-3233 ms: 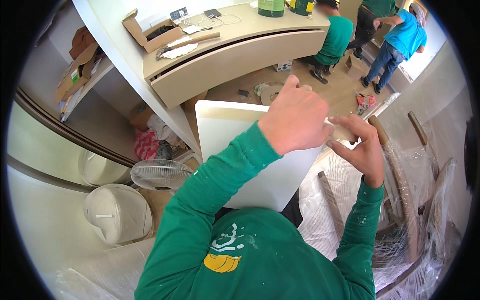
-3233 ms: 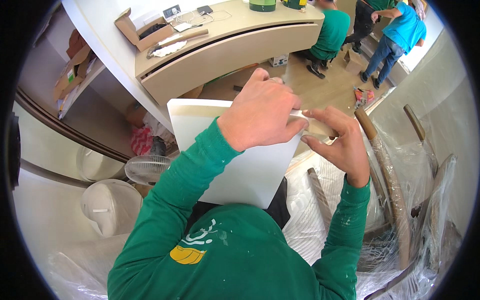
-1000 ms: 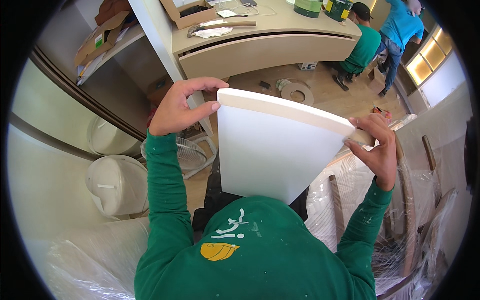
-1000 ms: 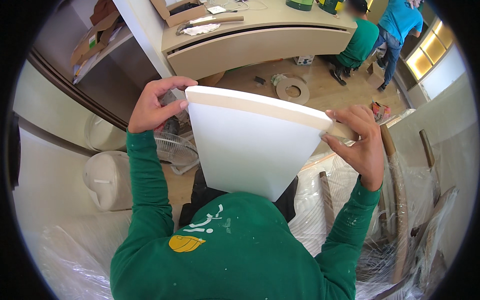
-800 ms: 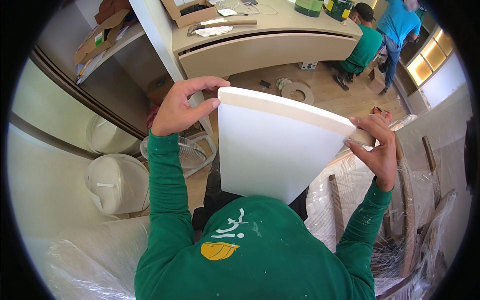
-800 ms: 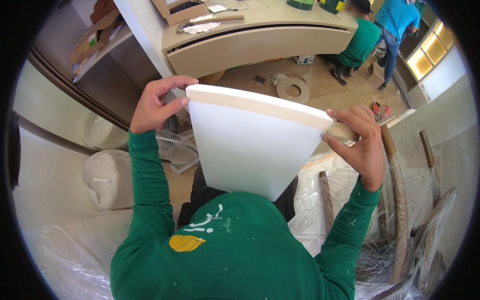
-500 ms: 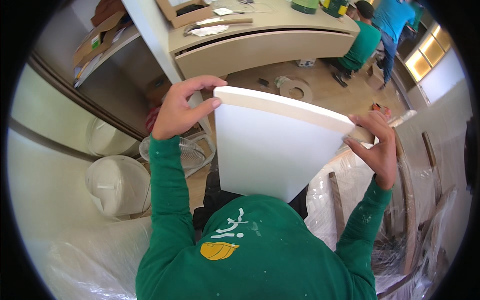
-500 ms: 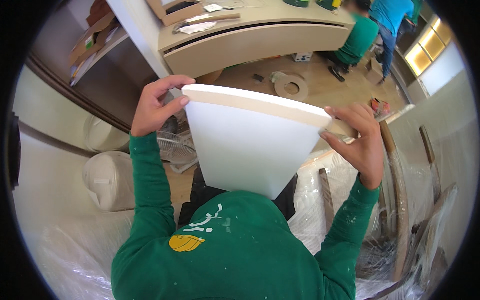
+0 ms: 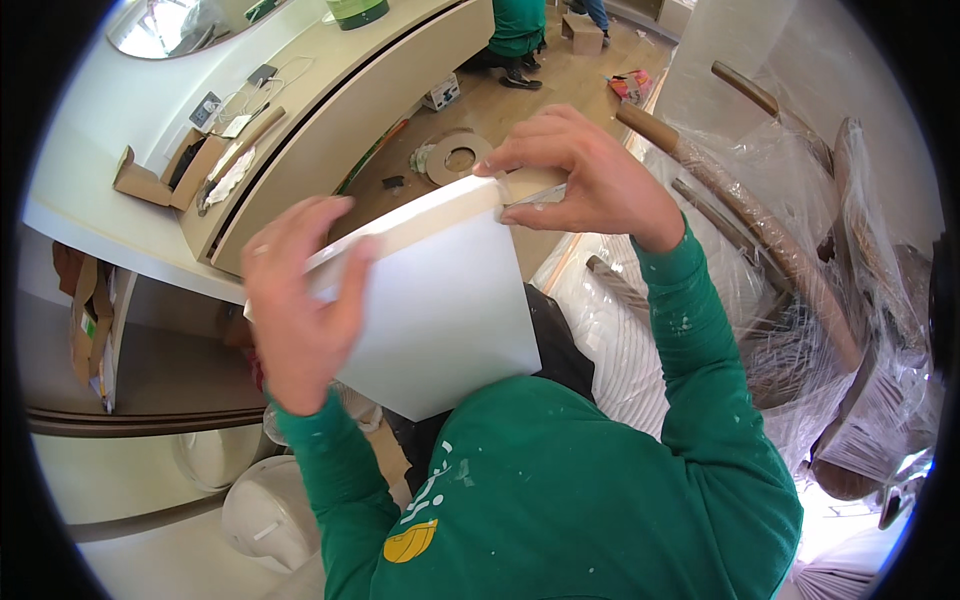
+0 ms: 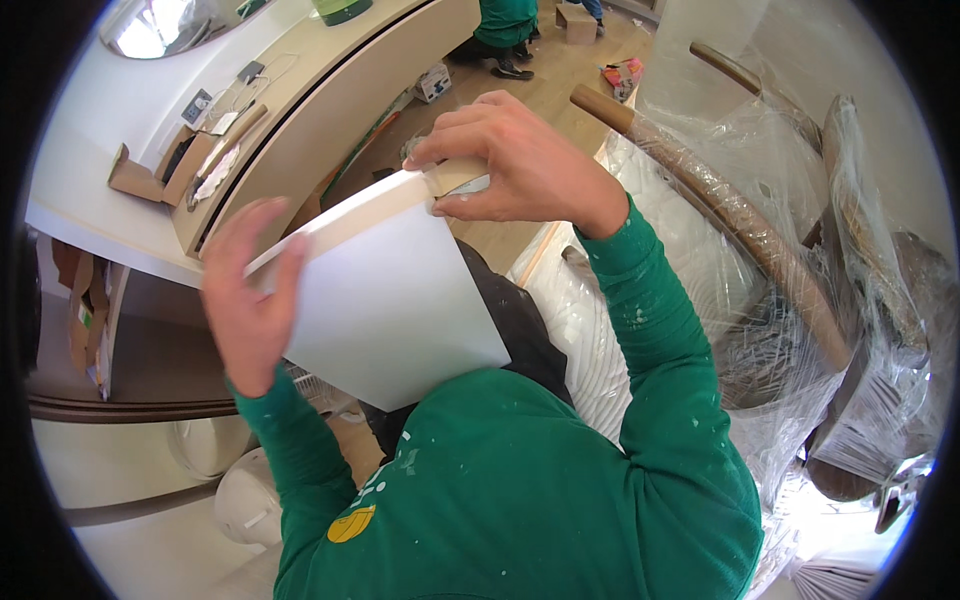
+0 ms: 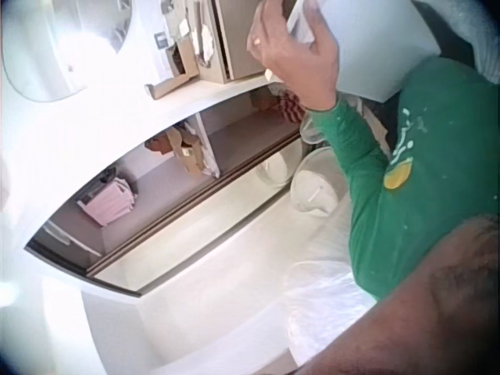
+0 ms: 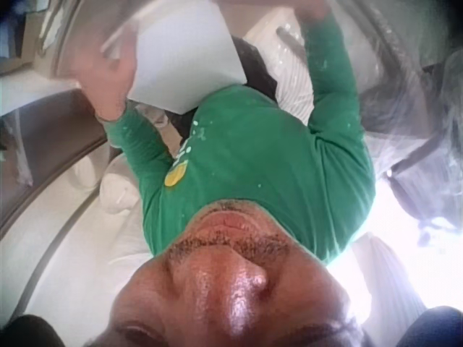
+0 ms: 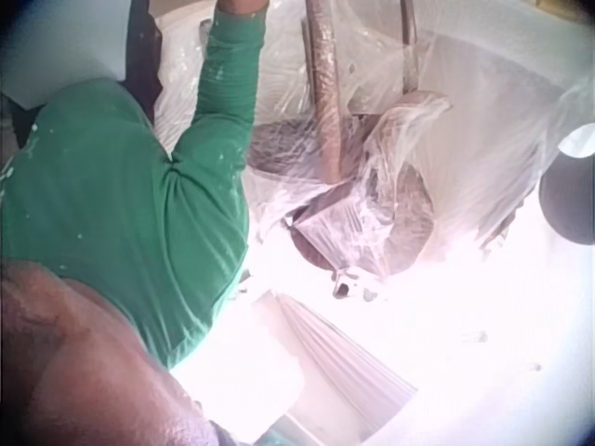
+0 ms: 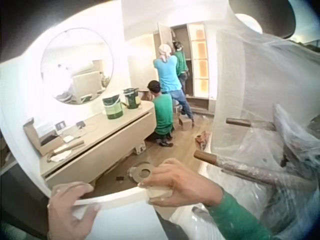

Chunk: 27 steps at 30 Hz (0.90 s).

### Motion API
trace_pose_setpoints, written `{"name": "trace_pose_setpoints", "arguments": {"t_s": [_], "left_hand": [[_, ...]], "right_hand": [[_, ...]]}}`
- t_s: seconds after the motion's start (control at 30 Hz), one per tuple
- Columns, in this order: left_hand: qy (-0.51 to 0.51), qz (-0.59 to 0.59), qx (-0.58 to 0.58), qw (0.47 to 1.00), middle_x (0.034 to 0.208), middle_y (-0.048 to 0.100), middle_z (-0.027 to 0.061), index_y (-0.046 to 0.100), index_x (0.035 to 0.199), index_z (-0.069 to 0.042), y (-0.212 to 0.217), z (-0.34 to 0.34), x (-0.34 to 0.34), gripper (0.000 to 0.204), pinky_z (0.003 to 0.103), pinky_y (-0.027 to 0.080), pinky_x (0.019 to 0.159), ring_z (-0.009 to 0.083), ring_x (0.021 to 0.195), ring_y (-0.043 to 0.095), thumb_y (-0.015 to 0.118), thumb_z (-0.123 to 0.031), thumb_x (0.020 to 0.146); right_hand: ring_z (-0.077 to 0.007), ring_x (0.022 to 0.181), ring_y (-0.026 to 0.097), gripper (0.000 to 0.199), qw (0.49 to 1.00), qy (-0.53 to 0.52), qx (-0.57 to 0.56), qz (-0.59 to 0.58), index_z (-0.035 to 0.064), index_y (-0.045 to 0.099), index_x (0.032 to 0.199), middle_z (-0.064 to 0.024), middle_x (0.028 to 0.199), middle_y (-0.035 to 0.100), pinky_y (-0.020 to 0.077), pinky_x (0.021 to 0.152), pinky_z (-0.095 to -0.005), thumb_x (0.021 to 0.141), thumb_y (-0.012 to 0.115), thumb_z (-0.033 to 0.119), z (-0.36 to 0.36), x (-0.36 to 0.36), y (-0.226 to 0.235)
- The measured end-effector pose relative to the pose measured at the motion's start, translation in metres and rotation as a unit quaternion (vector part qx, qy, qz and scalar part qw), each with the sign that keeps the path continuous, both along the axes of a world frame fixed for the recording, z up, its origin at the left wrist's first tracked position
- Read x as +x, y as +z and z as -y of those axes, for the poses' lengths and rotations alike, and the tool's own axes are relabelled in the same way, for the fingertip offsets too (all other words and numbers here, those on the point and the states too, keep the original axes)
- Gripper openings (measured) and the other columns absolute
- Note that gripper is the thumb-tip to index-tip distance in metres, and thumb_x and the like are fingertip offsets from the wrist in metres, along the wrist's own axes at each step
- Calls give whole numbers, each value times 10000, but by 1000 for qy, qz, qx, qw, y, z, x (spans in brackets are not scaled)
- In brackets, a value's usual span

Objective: The person applies masking tape to the edge of a white rectangular panel, presses the tape down by hand along the side, and then uses a sanding block to smooth or trim the taped edge.

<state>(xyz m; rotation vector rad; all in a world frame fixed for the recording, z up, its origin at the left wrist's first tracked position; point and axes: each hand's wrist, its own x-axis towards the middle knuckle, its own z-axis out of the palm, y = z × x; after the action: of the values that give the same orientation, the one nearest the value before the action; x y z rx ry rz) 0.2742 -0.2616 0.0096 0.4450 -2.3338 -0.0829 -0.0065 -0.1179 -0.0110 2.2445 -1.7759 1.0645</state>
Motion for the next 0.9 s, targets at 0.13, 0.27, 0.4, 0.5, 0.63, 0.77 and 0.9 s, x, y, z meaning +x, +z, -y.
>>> {"name": "trace_pose_setpoints", "arguments": {"t_s": [0.13,0.27,0.4,0.5,0.63,0.77,0.9], "left_hand": [[-42,19,0,999,1091,738,148,718,1104,-27,-7,-24,-56,322,442,463,944,336,993,689,770,-278,909],[-41,53,42,997,967,760,127,745,1043,-24,-13,-29,-80,268,410,482,824,313,851,706,766,-261,919],[-29,32,28,999,873,755,119,750,985,-28,-13,-32,-89,256,403,479,798,303,762,694,774,-273,914],[-23,33,51,998,832,751,128,749,951,-30,-11,-33,-92,265,395,499,723,297,673,683,782,-289,905],[-12,43,106,993,805,750,143,744,925,-26,-10,-30,-95,281,383,507,616,281,547,646,781,-304,900],[-2,40,111,993,817,756,141,740,922,-22,-12,-27,-94,283,372,505,611,265,532,637,775,-302,903],[-1,48,140,989,790,741,137,732,909,-24,-10,-29,-94,285,387,491,667,290,586,641,772,-306,897]], "right_hand": [[-246,1028,658,385,1000,29,-1,10,113,762,1134,-39,1063,750,413,1022,-382,785,850,251,4,1,4],[-240,1036,670,375,999,31,-6,8,101,761,1128,-48,1073,756,402,1036,-385,794,840,252,3,-4,4],[-232,1048,675,368,999,48,-8,25,96,760,1125,-40,1094,762,399,1043,-387,794,832,240,4,-10,2],[-227,1059,685,376,999,41,23,17,97,758,1129,-39,1114,763,396,1047,-389,782,833,220,3,-9,4],[-244,1068,698,400,997,54,8,52,82,755,1139,-61,1135,762,423,1026,-391,760,830,186,4,-15,-5],[-306,1045,717,434,994,64,-14,85,39,735,1169,-113,1156,763,514,967,-414,752,815,131,1,-14,0],[-359,1017,725,463,990,78,-12,113,6,713,1201,-160,1151,761,574,913,-412,757,807,95,-4,-17,3]]}}
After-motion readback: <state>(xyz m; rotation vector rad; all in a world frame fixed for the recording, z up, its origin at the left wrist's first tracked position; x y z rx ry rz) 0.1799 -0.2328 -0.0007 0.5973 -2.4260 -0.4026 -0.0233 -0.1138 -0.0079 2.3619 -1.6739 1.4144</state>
